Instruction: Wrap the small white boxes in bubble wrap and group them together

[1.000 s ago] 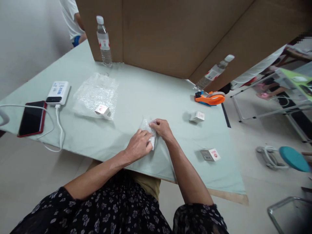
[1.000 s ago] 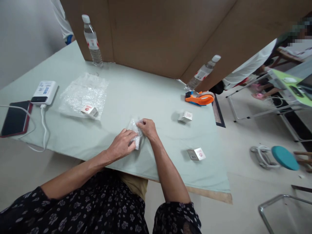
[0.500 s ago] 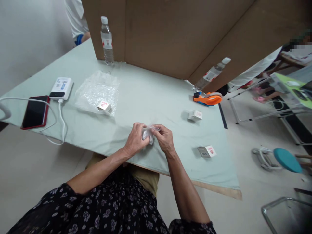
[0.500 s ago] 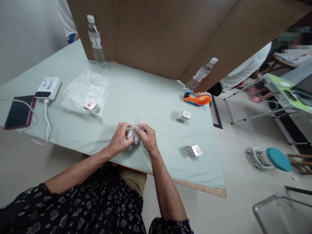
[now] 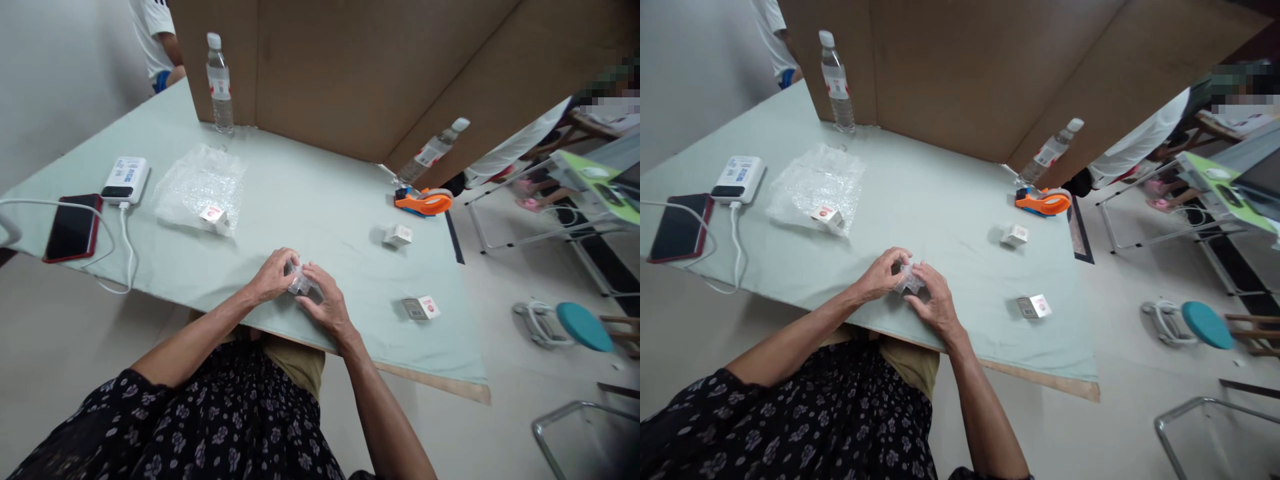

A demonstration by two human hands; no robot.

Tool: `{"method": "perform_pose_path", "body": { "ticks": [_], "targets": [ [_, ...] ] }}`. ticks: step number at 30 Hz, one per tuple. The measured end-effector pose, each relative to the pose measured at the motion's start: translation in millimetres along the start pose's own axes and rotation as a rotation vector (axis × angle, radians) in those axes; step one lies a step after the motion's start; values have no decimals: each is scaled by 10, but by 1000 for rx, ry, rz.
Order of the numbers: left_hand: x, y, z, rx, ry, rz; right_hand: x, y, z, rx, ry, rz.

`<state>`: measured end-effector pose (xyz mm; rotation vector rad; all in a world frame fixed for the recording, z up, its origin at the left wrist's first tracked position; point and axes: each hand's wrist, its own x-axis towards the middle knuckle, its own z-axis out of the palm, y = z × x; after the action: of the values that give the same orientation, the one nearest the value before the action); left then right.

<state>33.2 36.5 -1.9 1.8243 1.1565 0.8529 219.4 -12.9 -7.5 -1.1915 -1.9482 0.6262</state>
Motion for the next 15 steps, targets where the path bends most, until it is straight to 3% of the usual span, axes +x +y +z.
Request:
{"method": "perform_pose_path", "body": {
  "ticks": [8, 15],
  "targets": [
    [53, -76, -4, -93, -1, 24, 9, 84, 164, -73, 142, -101],
    [121, -40, 28, -379, -4, -115, 143, 33, 89, 89, 142, 66]
  ]
}}
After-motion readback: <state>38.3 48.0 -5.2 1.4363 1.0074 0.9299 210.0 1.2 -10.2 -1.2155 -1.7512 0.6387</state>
